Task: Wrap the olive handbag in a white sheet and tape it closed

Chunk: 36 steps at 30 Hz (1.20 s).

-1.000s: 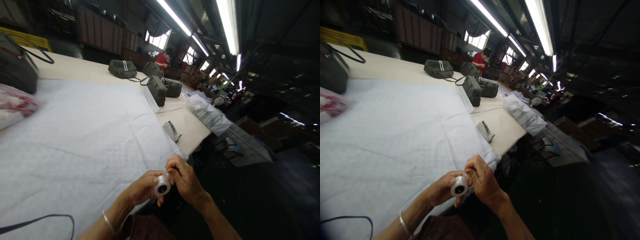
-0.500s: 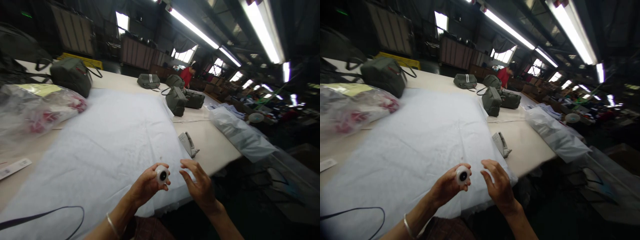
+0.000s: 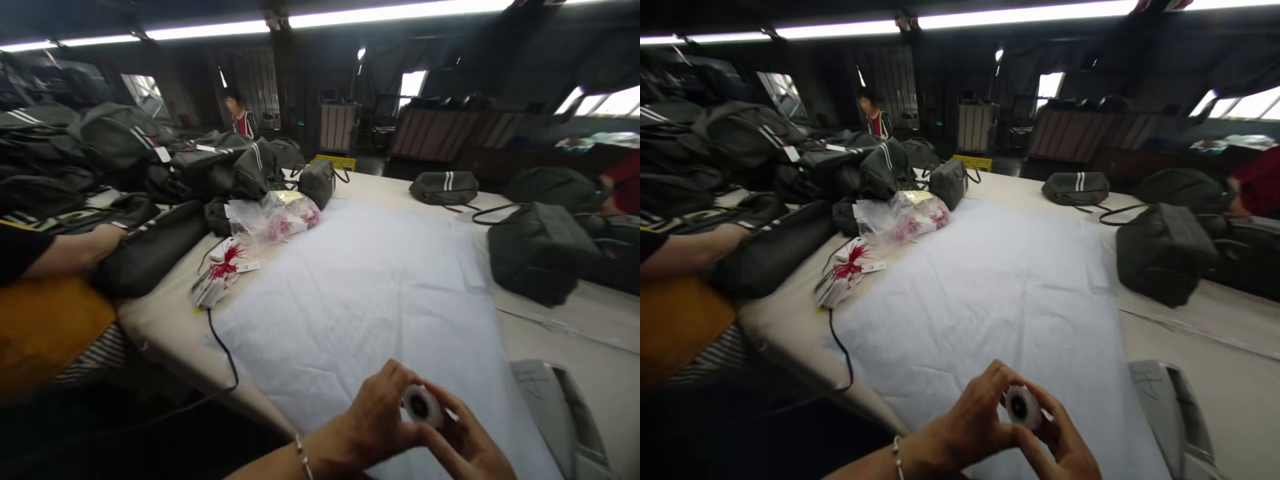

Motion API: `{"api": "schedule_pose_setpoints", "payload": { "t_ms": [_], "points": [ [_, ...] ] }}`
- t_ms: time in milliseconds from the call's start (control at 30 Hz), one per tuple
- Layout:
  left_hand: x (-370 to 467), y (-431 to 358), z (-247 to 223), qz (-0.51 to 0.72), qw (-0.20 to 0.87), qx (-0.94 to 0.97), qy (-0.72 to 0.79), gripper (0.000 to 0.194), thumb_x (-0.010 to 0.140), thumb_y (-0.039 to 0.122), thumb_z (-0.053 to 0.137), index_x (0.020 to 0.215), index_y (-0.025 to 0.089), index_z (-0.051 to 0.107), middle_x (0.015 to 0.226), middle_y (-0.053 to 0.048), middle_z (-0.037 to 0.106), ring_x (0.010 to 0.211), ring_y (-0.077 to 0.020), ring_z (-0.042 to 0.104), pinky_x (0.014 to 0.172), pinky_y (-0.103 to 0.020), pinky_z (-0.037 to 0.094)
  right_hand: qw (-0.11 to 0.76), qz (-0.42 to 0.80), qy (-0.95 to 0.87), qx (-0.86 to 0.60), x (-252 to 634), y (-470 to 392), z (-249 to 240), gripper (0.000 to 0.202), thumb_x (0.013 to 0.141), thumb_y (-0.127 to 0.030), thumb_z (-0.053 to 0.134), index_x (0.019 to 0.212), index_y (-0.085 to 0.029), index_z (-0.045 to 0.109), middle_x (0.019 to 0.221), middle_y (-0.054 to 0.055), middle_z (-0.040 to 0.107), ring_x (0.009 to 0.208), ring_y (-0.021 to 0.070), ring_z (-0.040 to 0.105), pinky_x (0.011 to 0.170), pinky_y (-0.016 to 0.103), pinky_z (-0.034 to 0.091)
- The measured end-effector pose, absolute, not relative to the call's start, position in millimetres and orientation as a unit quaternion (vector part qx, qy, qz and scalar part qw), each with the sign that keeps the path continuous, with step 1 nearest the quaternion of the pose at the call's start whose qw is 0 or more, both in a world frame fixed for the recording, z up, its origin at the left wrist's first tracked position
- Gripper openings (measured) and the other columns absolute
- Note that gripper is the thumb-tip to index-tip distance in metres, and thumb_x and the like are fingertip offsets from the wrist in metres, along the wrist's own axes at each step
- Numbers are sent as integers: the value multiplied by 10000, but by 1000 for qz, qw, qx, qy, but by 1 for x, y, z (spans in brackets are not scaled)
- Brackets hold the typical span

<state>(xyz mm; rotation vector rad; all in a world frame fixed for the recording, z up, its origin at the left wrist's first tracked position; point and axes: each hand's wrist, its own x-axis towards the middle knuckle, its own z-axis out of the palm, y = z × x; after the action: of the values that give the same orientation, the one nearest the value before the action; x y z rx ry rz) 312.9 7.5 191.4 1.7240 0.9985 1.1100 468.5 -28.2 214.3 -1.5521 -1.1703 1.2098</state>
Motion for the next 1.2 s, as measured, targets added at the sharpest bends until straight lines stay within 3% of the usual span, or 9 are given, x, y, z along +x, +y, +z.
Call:
{"api": "schedule_pose_setpoints", "payload": {
  "t_ms": [167, 333, 500, 600, 733, 867, 967, 1100, 1200],
  "points": [
    [320, -6, 211, 434, 451, 635, 453, 314, 731, 342, 769, 982, 218, 625, 935, -40, 619, 807, -186, 594, 695, -294, 486, 379, 552, -497, -552, 486, -17, 232, 502, 729, -526, 752, 1097, -195, 667, 984, 86, 752, 924, 265, 704, 820, 366, 577],
    [334, -6, 225, 404, 531, 571, 477, 346, 694, 237, 762, 1007, 207, 617, 886, 0, 663, 757, -159, 609, 692, -275, 485, 413, 595, -481, -493, 508, -7, 245, 397, 784, -508, 715, 978, -161, 715, 839, 48, 734, 721, 174, 660, 683, 315, 549],
    [352, -11, 229, 362, 575, 564, 470, 332, 729, 240, 703, 1047, 190, 622, 851, 0, 673, 756, -151, 607, 662, -253, 475, 410, 624, -467, -474, 534, -7, 248, 418, 794, -546, 691, 907, -145, 731, 743, 38, 695, 657, 158, 636, 646, 320, 549],
    [363, -12, 230, 348, 521, 601, 497, 311, 720, 232, 707, 1019, 204, 627, 869, 11, 670, 743, -140, 607, 662, -245, 482, 392, 667, -441, -456, 551, -11, 244, 448, 738, -541, 743, 975, -161, 716, 800, 42, 696, 682, 171, 648, 678, 351, 558],
    [377, -9, 228, 317, 406, 705, 487, 281, 769, 334, 723, 1013, 237, 623, 911, 14, 638, 754, -141, 616, 664, -250, 496, 398, 682, -413, -454, 564, -22, 231, 518, 601, -338, 863, 1059, -191, 669, 923, 29, 690, 783, 172, 645, 745, 329, 526],
    [392, -4, 215, 277, 291, 809, 430, 268, 830, 354, 686, 1068, 263, 602, 937, 8, 610, 762, -150, 632, 671, -260, 507, 443, 624, -392, -511, 567, -32, 214, 532, 537, -224, 865, 1022, -198, 649, 834, -8, 655, 752, 157, 610, 666, 275, 490],
    [405, -2, 202, 272, 261, 846, 378, 341, 830, 344, 699, 1134, 275, 562, 988, -3, 618, 796, -158, 651, 693, -258, 535, 478, 607, -357, -525, 572, -37, 205, 401, 617, -310, 823, 952, -175, 648, 757, -9, 632, 708, 155, 599, 627, 275, 484],
    [415, 6, 186, 280, 266, 864, 324, 726, 808, 440, 715, 1414, 309, 337, 1183, -58, 615, 905, -181, 672, 758, -280, 578, 495, 592, -333, -542, 605, -36, 197, 424, 610, -387, 833, 921, -158, 658, 790, 26, 655, 744, 184, 620, 606, 278, 478],
    [407, 23, 154, 270, 210, 871, 354, 718, 886, 465, 598, 1487, 304, 240, 1363, -108, 547, 1120, -227, 627, 913, -353, 552, 529, 499, -329, -603, 657, -25, 191, 476, 606, -414, 819, 980, -165, 660, 872, 51, 684, 786, 188, 630, 612, 267, 472]
  ]
}}
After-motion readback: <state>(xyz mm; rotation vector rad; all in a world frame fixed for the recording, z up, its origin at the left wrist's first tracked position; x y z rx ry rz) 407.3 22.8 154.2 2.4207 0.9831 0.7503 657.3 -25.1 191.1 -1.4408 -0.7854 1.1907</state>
